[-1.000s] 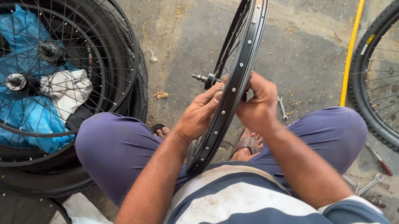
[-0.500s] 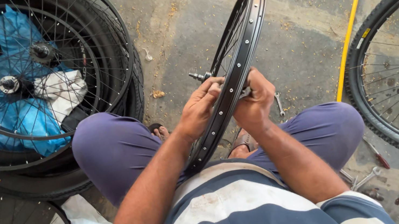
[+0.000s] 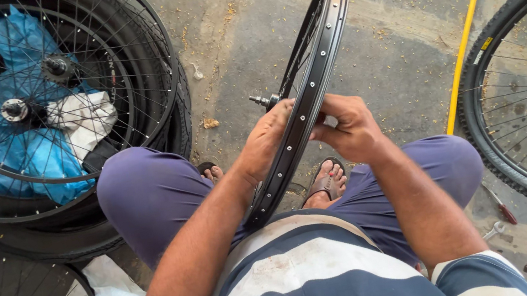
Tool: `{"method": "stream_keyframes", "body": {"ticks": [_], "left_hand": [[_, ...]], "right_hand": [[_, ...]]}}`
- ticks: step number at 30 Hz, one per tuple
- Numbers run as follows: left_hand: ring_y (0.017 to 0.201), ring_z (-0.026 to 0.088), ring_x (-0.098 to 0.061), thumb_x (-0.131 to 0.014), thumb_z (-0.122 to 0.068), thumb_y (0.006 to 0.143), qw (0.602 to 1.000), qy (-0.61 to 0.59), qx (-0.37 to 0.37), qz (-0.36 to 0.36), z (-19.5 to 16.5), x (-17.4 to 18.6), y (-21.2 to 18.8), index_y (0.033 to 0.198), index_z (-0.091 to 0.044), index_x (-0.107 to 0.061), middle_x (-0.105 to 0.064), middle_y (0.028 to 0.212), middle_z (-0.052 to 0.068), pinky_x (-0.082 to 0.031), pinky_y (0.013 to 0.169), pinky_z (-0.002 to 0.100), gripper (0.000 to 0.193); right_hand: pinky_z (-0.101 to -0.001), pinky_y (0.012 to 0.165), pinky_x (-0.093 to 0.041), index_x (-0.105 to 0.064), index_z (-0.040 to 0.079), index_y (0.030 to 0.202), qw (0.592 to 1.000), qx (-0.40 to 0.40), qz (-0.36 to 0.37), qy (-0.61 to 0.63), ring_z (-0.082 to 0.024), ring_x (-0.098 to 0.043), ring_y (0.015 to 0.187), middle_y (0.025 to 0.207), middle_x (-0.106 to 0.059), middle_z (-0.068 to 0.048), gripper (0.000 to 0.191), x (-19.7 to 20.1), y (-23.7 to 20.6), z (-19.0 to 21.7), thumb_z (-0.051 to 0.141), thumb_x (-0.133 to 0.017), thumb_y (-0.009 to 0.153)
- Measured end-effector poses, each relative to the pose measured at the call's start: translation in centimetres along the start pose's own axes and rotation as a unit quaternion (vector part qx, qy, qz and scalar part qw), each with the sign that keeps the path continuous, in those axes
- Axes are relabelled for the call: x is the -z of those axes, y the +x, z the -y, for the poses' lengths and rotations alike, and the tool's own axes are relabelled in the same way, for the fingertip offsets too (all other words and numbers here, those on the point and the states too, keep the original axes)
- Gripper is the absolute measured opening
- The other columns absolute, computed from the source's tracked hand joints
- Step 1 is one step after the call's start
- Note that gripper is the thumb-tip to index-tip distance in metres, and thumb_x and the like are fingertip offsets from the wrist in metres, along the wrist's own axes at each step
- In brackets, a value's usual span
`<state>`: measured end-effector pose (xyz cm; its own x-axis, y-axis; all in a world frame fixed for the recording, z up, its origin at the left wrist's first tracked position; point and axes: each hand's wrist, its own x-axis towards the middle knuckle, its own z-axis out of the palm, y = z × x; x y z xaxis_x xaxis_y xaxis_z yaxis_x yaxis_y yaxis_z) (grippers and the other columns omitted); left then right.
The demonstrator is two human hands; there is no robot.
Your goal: The person sits on the ground holding a bicycle wheel across their lap and uses a small spoke wrench to turn spoke nipples around the rim, rotating the wheel as they work. They then lift and reposition the wheel, continuing to turn nipples along the rim.
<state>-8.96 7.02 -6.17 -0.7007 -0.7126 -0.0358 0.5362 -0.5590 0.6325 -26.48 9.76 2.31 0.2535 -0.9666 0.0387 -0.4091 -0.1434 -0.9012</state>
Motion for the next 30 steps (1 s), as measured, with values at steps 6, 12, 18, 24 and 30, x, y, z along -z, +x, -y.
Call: {"method": "stream_keyframes", "body": {"ticks": [6,12,18,24,30], "left_hand": [[0.122,0.017,-0.058,-0.052,-0.064,0.106,0.998,-0.003,-0.061,-0.028,-1.6,-1.4,-1.6,0.14,-0.002,-0.049,-0.059,0.129,0.01,-0.047,0.109,0.036,0.071],[0.139,0.03,-0.057,-0.07,-0.032,0.093,0.862,0.469,-0.183,-0.052,-3.5,-4.2,-7.8,0.156,-0.002,-0.038,-0.054,0.147,0.019,-0.044,0.119,0.038,0.077],[0.113,0.033,-0.066,-0.071,-0.015,0.077,0.846,0.506,0.045,-0.159,-6.2,-5.5,-6.2,0.155,-0.007,-0.037,-0.064,0.125,0.019,-0.052,0.097,0.036,0.085],[0.142,0.035,-0.049,-0.074,-0.012,0.076,0.825,0.539,-0.083,-0.148,-7.6,-6.6,-5.4,0.158,-0.003,-0.028,-0.048,0.15,0.022,-0.04,0.116,0.039,0.094],[0.151,0.036,-0.039,-0.08,-0.02,0.077,0.824,0.533,-0.103,-0.161,-6.5,-5.7,-5.6,0.161,0.001,-0.013,-0.038,0.16,0.023,-0.033,0.122,0.042,0.11]], "right_hand": [[-0.0303,0.078,-0.056,-0.068,0.003,0.112,0.937,0.095,-0.316,-0.111,-0.019,-0.068,0.084,0.092,-0.069,-0.01,0.038,-4.7,-1.1,-1.1,0.001,-0.086,0.079],[-0.0351,0.099,-0.061,-0.066,-0.004,0.126,0.956,0.083,-0.268,-0.087,-0.026,-0.07,0.115,0.125,-0.06,-0.017,0.042,-3.8,-0.7,-1.2,-0.008,-0.068,0.084],[-0.0343,0.111,-0.056,-0.056,0.004,0.127,0.931,0.125,-0.226,0.258,-0.02,-0.067,0.121,0.132,-0.062,-0.011,0.041,-3.8,-1.0,-1.6,-0.006,-0.078,0.093],[-0.0339,0.097,-0.056,-0.068,-0.001,0.12,0.973,0.153,-0.16,0.061,-0.023,-0.069,0.114,0.125,-0.07,-0.019,0.038,-4.2,-0.2,-4.9,-0.004,-0.083,0.085],[-0.0307,0.092,-0.057,-0.072,-0.005,0.123,0.856,-0.04,-0.038,0.513,-0.021,-0.071,0.102,0.111,-0.075,-0.014,0.026,-3.3,2.0,-5.1,0.01,-0.067,0.103]]}}
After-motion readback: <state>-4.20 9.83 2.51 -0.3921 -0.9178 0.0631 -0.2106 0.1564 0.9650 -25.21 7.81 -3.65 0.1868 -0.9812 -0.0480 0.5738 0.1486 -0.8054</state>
